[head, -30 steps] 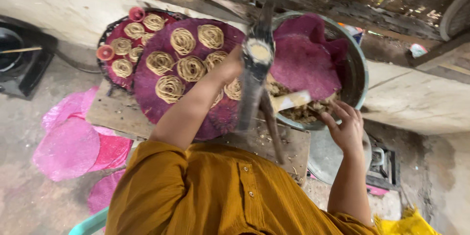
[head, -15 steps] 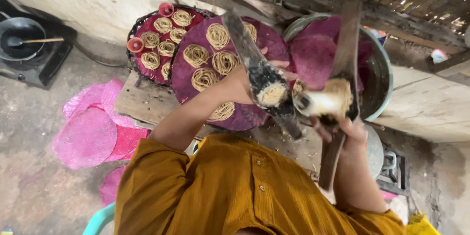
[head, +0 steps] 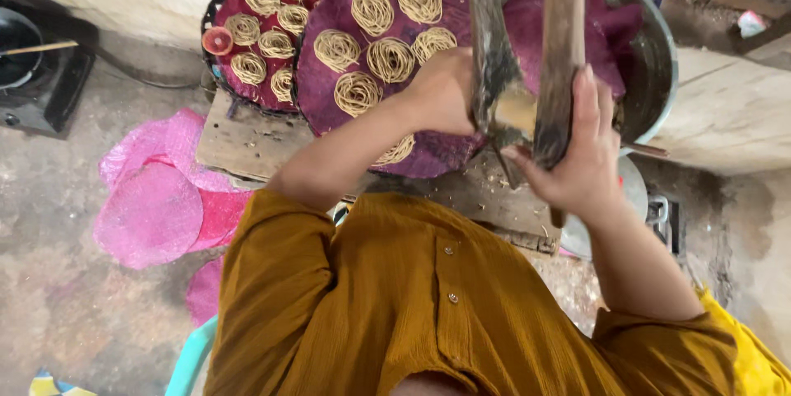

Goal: The person fills a hand-held wooden noodle press with dough from a basin, then squeezes the press to extrude thin noodle strands onto a round tray, forming nests. They cut the strands free, set the press down, and at the end lift the filled tray of noodle nests away.

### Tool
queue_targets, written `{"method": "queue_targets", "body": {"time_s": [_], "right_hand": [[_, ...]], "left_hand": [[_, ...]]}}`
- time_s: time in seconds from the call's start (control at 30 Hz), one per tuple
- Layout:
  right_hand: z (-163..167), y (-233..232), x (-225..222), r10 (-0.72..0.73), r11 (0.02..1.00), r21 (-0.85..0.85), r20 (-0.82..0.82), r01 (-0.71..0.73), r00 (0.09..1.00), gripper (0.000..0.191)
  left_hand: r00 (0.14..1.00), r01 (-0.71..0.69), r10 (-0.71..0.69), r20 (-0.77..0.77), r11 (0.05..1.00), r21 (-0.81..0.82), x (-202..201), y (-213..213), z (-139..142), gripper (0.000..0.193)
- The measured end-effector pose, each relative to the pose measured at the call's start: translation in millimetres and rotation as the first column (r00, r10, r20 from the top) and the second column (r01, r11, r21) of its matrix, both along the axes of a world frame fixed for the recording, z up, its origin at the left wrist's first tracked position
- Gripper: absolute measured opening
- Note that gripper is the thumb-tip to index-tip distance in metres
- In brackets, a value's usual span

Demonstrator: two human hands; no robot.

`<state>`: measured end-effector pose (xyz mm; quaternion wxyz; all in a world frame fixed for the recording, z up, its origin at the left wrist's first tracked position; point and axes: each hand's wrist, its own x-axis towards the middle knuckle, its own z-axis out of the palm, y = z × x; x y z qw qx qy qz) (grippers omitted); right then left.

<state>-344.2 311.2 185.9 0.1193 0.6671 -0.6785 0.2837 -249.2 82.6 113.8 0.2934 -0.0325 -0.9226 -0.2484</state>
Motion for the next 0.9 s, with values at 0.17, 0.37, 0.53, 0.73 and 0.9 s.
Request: {"method": "queue_targets", "body": {"time_s": [0.17, 0.37, 0.53, 0.73, 0.9], "right_hand": [[-1, 8, -39, 0.284, 0.889, 0.023, 0.755, -0.458, 0.591, 0.111], [-34, 51, -26, 0.103, 0.707, -0.143, 0.990, -0.693, -0.099, 0.103], [-40, 80, -22, 0.030, 0.632, -0.206, 0.970, -0.747, -0.242, 0.108], [-41, 86, -53, -0.210, 0.655, -0.071, 0.939, -0.752, -0.272, 0.111], [-65, 67, -70, -0.261, 0.785, 0.167, 0.963, -0.596, -0.074, 0.096]], "left_hand": [[0.998, 0.002, -0.013, 0.062, 0.986, 0.168, -14, 1, -5, 0.048], [0.482, 0.735, -0.738, -0.473, 0.046, 0.676, -11, -37, 42, 0.091], [0.225, 0.753, -0.708, -0.670, -0.310, 0.580, -18, -19, 66, 0.077], [0.570, 0.668, -0.463, -0.679, -0.220, 0.711, -57, -25, 31, 0.058], [0.605, 0.655, -0.286, -0.743, -0.351, 0.669, -79, -62, -20, 0.053]]}}
